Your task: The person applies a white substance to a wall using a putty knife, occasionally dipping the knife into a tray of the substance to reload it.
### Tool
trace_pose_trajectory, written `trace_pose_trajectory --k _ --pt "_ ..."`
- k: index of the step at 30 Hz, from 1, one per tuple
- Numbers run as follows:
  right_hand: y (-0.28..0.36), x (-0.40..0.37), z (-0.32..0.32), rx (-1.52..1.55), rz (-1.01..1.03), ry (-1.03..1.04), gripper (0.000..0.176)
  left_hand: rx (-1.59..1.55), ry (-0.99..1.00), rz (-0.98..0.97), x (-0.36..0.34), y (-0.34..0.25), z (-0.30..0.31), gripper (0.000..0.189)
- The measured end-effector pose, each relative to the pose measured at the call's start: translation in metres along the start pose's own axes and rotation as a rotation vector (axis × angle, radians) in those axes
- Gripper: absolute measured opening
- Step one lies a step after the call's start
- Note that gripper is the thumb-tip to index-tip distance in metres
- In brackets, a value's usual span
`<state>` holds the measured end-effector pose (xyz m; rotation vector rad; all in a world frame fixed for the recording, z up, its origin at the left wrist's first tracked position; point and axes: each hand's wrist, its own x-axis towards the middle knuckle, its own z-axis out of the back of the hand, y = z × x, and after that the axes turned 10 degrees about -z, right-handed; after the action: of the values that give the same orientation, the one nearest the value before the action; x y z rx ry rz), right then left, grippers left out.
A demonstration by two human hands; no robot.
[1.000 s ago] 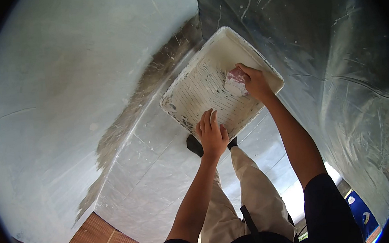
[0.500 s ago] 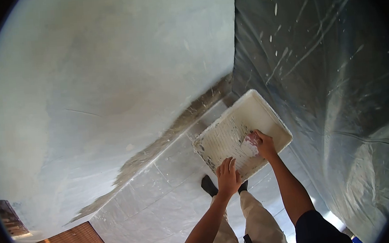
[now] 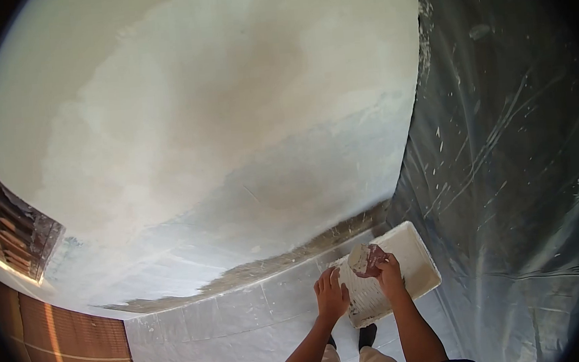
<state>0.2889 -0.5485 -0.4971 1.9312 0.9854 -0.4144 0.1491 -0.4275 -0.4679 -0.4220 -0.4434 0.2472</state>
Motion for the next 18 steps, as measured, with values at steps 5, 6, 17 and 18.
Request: trace_pose_trajectory --k 5,6,17,18 --pt "0.061 -0.021 -0.094 0.052 0.078 0.264 0.029 0.088 -0.148 0.015 0.049 0.008 0.068 0.053" --pt "0.07 -0.023 -0.109 0.053 0.085 0.334 0.032 0.103 -0.188 -0.008 0.06 0.007 0.086 0.055" --pt "0.166 -0.114 -0.271 0.116 0.197 0.68 0.041 0.31 -0.459 -0.231 0.168 0.003 0.249 0.058" --pt "0.173 -0.123 -0.281 0.114 0.217 0.717 0.041 0.321 -0.469 -0.28 0.179 0.0 0.26 0.058"
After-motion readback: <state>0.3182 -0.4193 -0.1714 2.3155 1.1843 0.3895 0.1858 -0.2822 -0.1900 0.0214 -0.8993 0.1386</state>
